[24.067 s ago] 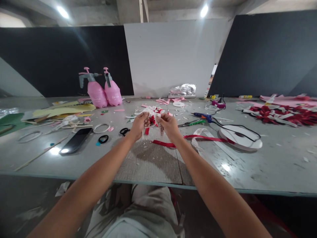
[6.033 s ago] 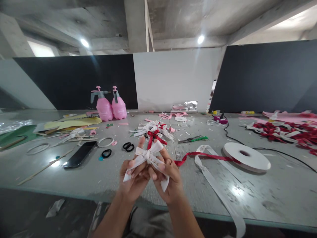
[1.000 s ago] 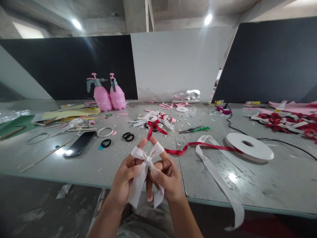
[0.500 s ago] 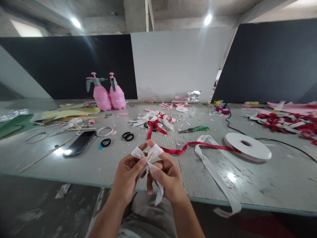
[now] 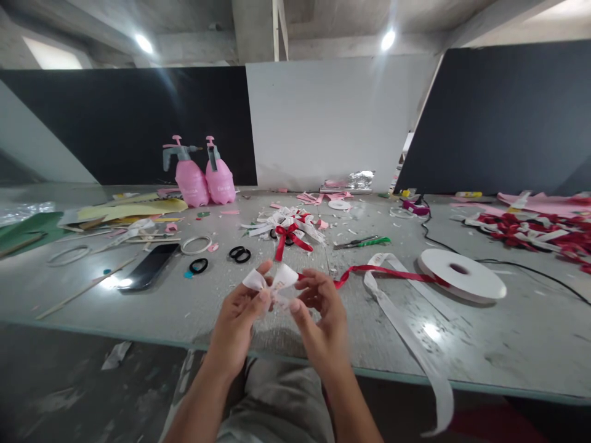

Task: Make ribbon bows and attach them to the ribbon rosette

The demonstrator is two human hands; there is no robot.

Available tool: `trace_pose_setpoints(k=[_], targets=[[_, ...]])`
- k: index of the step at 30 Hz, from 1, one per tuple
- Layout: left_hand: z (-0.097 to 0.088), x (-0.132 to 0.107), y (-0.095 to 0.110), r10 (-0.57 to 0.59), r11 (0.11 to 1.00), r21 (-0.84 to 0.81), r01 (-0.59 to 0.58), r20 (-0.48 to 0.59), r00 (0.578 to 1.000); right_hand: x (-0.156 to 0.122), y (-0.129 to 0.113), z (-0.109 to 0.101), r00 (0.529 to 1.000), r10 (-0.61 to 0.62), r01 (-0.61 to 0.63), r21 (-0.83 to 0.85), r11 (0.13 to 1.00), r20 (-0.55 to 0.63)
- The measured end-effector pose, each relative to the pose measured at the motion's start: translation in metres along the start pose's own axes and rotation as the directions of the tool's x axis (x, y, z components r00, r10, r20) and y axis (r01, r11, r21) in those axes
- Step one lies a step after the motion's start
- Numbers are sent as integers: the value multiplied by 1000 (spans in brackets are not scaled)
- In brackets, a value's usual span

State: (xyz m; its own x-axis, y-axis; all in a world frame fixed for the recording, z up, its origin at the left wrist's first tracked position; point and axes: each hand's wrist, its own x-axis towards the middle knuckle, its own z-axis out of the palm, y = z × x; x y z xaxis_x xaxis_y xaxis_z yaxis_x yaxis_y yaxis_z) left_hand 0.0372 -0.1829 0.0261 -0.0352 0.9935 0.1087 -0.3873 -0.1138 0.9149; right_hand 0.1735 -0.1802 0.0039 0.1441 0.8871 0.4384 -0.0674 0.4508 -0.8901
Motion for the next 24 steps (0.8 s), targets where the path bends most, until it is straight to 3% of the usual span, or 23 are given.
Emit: trace_pose_setpoints(k=[3,9,13,18,21,24], targets=[[2,-3,3,-11,1000,19,10,72,997,9,0,-1,971,143,-143,-13,990,190],[-4,-3,-5,14,999,39,-17,79,997,12,-4,9,932,246,-274,71,959,268],[-8,-2,-5,39,991,122,-51,98,994,11,-6,10,925,278,-305,70,950,258],[-8,-2,0,163,949,240,-204,181,970,12,-4,3,949,285,-305,157,939,139],[-10,0,-2,222,945,236,-227,48,974,13,-4,-2,943,307,-325,172,930,125],[-13,4,-4,188,969,171,-179,-38,981,11,-7,-5,921,318,-352,127,928,227]])
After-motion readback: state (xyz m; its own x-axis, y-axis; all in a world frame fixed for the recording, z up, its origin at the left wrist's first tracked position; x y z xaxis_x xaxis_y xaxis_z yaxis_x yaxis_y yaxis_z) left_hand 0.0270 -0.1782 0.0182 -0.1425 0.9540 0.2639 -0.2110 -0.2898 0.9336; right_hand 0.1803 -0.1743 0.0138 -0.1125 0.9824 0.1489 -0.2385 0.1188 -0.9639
